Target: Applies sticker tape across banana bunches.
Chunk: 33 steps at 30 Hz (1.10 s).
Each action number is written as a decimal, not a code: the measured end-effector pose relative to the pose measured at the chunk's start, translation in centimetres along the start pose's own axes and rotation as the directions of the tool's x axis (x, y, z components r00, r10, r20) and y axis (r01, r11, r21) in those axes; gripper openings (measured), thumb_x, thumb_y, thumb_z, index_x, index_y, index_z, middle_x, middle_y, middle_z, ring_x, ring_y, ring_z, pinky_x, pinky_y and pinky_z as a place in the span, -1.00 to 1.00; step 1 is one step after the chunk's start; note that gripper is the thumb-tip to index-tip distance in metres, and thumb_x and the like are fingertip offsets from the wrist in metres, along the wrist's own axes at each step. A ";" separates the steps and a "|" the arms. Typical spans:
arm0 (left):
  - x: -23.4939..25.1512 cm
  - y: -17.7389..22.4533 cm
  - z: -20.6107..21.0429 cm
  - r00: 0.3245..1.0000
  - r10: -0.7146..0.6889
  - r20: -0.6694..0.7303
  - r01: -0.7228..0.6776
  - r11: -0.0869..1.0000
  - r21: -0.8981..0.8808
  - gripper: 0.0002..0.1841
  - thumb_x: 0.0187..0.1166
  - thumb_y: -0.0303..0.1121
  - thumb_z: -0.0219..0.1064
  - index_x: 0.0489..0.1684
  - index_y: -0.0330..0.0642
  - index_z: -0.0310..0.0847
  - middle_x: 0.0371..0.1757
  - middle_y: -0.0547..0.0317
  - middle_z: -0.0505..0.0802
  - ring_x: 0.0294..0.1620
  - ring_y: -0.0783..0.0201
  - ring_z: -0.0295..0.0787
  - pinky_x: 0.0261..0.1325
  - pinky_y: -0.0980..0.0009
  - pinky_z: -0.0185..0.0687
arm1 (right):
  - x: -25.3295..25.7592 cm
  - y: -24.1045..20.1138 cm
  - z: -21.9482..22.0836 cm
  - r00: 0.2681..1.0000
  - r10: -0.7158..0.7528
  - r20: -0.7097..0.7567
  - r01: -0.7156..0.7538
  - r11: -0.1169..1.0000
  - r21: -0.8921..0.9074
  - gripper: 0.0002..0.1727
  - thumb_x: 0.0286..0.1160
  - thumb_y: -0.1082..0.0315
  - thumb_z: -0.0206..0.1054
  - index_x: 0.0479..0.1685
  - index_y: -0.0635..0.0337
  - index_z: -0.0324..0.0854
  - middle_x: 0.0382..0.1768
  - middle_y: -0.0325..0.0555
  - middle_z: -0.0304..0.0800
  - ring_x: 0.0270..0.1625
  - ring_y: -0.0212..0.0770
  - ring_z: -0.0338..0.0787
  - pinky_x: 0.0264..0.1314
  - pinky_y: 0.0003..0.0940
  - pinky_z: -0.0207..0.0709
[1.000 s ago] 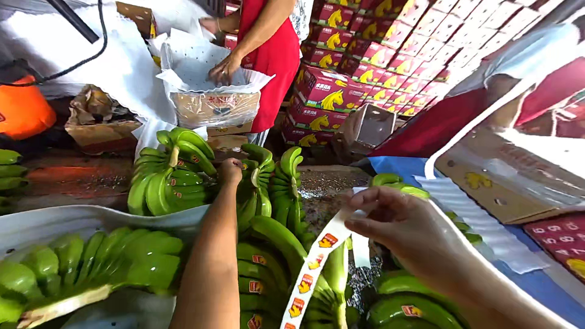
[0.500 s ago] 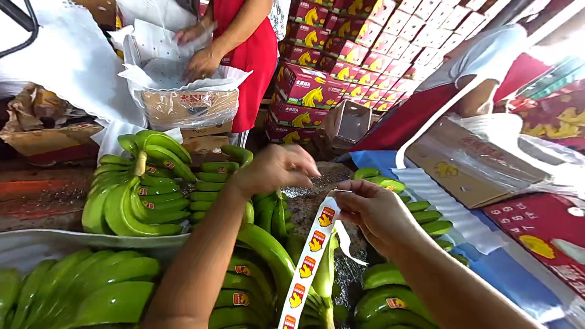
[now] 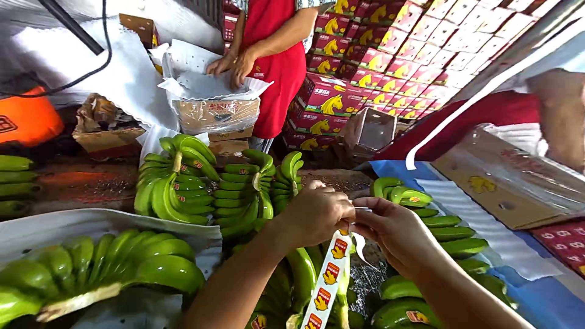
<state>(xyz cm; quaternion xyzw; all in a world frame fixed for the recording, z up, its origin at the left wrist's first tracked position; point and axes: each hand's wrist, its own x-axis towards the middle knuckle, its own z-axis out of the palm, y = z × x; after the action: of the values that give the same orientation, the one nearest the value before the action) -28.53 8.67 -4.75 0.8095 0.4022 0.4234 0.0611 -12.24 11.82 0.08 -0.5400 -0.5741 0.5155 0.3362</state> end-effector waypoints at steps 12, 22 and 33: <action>-6.0 -12.7 -2.4 0.538 -0.826 -0.168 0.748 0.560 -0.358 -0.75 0.73 -0.38 0.27 0.16 -0.39 0.63 0.08 -0.26 0.80 0.06 -0.09 0.80 0.20 -0.05 0.70 | 2.7 0.3 -2.0 0.997 -0.069 -0.025 0.069 0.998 -0.001 -0.90 0.57 0.60 0.28 -0.08 0.29 0.65 -0.30 -0.23 0.81 -0.36 -0.40 0.83 -0.22 -0.52 0.80; -8.8 -20.1 0.0 0.010 -1.000 0.018 1.000 0.010 -0.002 -0.70 0.65 -0.34 0.34 0.13 -0.42 0.73 0.26 -0.36 0.78 0.36 -0.22 0.70 0.43 -0.19 0.51 | 2.4 1.1 -1.4 0.980 -0.182 0.081 0.195 0.959 -0.207 -0.46 -0.01 0.66 0.54 0.10 0.20 0.59 -0.17 -0.19 0.76 -0.31 -0.42 0.77 -0.25 -0.53 0.74; -4.0 -9.1 -2.2 0.766 -0.613 -0.196 0.467 0.739 -0.486 -0.86 0.43 -0.55 0.48 -0.12 -0.35 0.81 0.11 -0.07 0.83 0.14 0.14 0.78 0.20 0.15 0.75 | 1.1 -0.3 -0.3 1.000 0.015 0.002 -0.015 0.996 0.085 -0.85 0.51 0.65 0.32 -0.04 0.35 0.57 -0.33 -0.08 0.79 -0.43 -0.31 0.83 -0.31 -0.45 0.81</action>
<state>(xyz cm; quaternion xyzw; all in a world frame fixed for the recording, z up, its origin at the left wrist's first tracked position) -36.91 11.43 -9.90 0.5364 0.5291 0.5949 0.2798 -12.26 13.03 0.29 -0.5291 -0.5478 0.5424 0.3546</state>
